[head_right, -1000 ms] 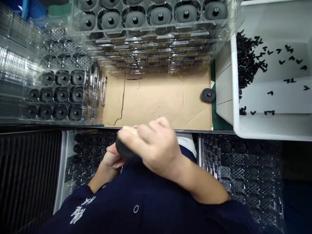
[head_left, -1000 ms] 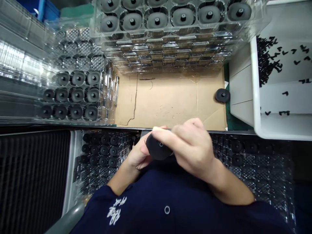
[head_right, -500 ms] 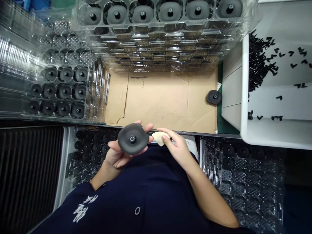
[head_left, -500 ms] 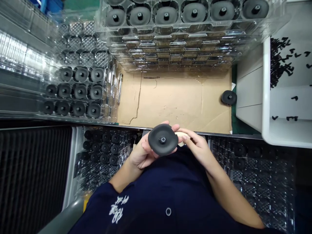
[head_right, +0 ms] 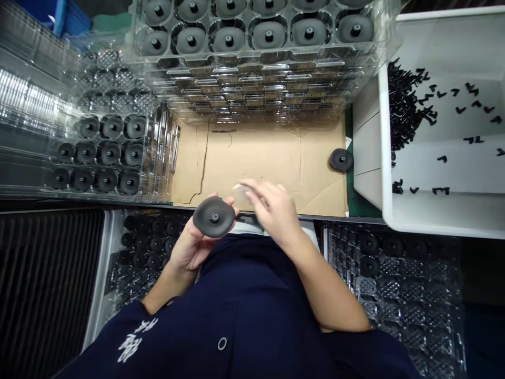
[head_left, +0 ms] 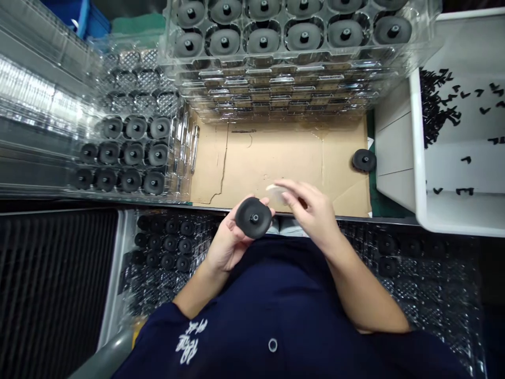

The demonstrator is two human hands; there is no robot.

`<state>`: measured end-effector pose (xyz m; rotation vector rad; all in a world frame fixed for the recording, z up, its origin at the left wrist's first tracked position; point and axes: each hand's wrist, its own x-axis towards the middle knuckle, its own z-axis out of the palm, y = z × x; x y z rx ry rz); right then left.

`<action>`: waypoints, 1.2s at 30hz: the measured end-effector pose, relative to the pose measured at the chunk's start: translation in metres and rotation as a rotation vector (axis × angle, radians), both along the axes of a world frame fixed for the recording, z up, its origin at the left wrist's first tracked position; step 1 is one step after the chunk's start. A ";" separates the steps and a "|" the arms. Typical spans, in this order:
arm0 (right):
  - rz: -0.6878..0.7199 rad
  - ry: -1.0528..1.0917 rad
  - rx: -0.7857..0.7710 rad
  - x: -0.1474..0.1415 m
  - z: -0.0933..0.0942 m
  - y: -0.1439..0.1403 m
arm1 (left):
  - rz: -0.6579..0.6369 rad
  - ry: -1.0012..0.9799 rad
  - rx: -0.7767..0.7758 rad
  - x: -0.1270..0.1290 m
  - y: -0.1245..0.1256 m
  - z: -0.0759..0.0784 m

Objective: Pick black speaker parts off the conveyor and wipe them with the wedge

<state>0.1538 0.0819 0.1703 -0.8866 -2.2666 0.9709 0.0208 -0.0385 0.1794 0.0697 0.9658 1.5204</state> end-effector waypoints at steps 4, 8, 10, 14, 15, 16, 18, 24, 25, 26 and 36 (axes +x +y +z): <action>-0.134 -0.112 -0.125 0.018 -0.070 -0.009 | -0.015 0.006 -0.015 -0.007 -0.002 0.011; -0.100 -0.191 -0.199 0.026 -0.089 -0.015 | -0.016 0.029 -0.036 -0.005 0.002 0.019; -0.167 -0.144 -0.186 0.023 -0.062 -0.010 | -0.013 0.037 -0.008 -0.003 0.005 0.019; -0.171 0.126 0.076 0.007 0.022 -0.005 | 0.004 0.081 0.049 0.002 0.007 0.012; -0.085 0.170 0.158 0.002 0.036 -0.006 | 0.018 0.110 0.057 0.002 0.007 0.009; -0.014 0.185 0.209 -0.002 0.045 -0.009 | 0.036 0.141 0.064 0.002 0.007 0.006; 0.037 0.153 0.159 -0.004 0.042 -0.014 | 0.070 0.184 0.070 -0.001 0.007 0.002; -0.243 0.149 -0.669 0.029 -0.054 -0.016 | 0.073 0.110 0.076 -0.011 0.005 0.012; -0.285 0.115 -0.724 0.035 -0.065 -0.015 | 0.061 0.102 0.070 -0.010 0.006 0.014; -0.313 0.071 -0.746 0.040 -0.070 -0.015 | 0.045 0.092 0.059 -0.009 0.008 0.016; 0.050 0.253 0.115 0.005 0.061 -0.029 | -0.035 0.104 0.066 0.005 0.011 0.018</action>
